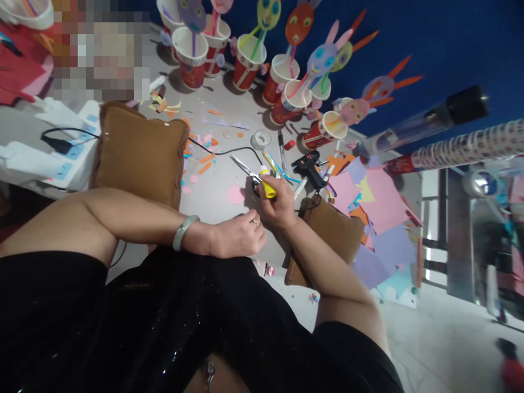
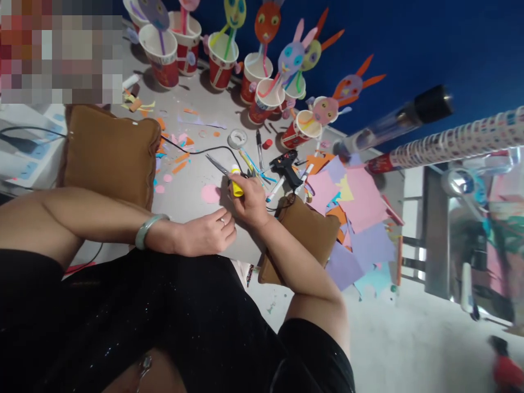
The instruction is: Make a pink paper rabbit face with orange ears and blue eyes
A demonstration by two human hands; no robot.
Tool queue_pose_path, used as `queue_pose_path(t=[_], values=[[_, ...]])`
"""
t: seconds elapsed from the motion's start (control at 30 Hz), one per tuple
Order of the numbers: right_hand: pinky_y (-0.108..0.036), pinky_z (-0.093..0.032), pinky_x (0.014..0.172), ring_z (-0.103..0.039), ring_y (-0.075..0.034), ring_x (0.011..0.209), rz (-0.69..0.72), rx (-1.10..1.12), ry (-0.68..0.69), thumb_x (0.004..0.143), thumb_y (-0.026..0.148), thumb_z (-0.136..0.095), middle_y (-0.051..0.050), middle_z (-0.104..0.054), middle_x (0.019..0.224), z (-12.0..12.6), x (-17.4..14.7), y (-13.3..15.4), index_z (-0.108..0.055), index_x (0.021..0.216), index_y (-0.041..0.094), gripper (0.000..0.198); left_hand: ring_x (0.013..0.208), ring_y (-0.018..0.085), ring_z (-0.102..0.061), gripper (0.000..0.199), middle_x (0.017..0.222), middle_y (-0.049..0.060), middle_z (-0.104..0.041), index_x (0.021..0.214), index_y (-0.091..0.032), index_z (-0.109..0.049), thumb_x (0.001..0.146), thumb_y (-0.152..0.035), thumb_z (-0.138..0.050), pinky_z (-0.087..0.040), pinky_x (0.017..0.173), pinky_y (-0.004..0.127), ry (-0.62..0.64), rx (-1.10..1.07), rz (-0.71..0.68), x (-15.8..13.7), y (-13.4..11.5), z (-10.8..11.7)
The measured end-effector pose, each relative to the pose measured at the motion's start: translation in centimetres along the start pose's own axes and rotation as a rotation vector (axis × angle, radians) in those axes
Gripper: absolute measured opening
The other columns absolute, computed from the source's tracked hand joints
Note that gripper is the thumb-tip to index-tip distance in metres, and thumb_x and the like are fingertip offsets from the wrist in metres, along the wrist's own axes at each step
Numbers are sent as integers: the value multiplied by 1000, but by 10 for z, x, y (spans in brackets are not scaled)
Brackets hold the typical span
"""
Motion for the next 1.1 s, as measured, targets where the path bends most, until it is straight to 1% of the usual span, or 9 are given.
queue_pose_path(t=[0.23, 0.4, 0.53, 0.63, 0.73, 0.8, 0.87, 0.93, 1.1], values=[[-45, -53, 86, -72, -25, 89, 59, -16, 25, 98, 25, -53, -6, -78, 95, 15, 0, -7, -62, 128, 28, 31, 78, 23, -68, 23, 87, 11, -75, 92, -15, -73, 97, -14, -51, -44, 73, 37, -97, -92, -118, 4, -1, -2], [-46, -54, 86, -70, -25, 88, -29, -10, -2, 100, 30, -54, -8, -78, 94, 21, 4, -9, -65, 123, 26, 26, 74, 19, -64, 26, 83, 7, -74, 89, -17, -72, 98, -11, -49, -43, 72, 34, -139, -200, -256, 9, -2, -7], [-46, -54, 89, -71, -26, 92, -85, 90, -45, 101, 34, -54, -9, -77, 100, 23, 11, 0, -65, 123, 27, 26, 71, 17, -62, 31, 80, 3, -72, 89, -19, -71, 100, -11, -44, -42, 71, 34, -136, -189, -213, 13, 22, 7], [-44, -55, 86, -71, -24, 86, -119, 142, -26, 101, 32, -53, -9, -76, 106, 37, 14, 9, -62, 128, 28, 29, 74, 18, -62, 35, 82, 4, -72, 89, -20, -71, 105, -24, -40, -42, 75, 37, -47, -137, 101, 6, 67, 21], [-43, -54, 87, -70, -24, 84, -51, 16, 107, 96, 22, -54, -5, -78, 101, 63, 8, 11, -61, 132, 29, 38, 88, 23, -61, 47, 91, 10, -73, 95, -15, -70, 108, -37, -31, -42, 84, 41, -62, -36, 643, -19, 130, 26], [-42, -53, 85, -69, -23, 82, 8, -108, 160, 92, 18, -54, -5, -78, 97, 84, -3, 3, -62, 131, 28, 41, 92, 22, -56, 47, 105, 11, -73, 107, -13, -69, 106, -43, -33, -40, 90, 43, -33, -26, 963, -42, 169, 18], [-41, -52, 82, -66, -23, 76, 11, -242, 158, 91, 18, -56, -5, -76, 88, 105, -20, -13, -65, 125, 26, 36, 96, 21, -49, 51, 114, 10, -71, 112, -13, -67, 105, -49, -31, -35, 98, 46, 40, -38, 1185, -62, 196, 3], [-42, -51, 83, -66, -24, 76, -45, -398, 120, 92, 21, -55, -7, -73, 82, 125, -40, -34, -68, 119, 23, 30, 97, 20, -44, 57, 116, 9, -70, 114, -11, -67, 104, -51, -27, -30, 101, 46, 145, -27, 1338, -78, 207, -13], [-48, -52, 81, -67, -31, 83, -266, -592, 0, 98, 34, -48, -18, -75, 97, 151, -79, -76, -64, 128, 15, 39, 89, 16, -33, 66, 105, 3, -69, 111, -10, -65, 106, -55, -18, -28, 88, 35, 177, 18, 1390, -94, 204, -30]])
Point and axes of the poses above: each hand's wrist, its own x-axis towards the middle knuckle, its own z-axis out of the back of the hand, y = z × x, the point moved 2 cm from there along x, towards the middle knuckle
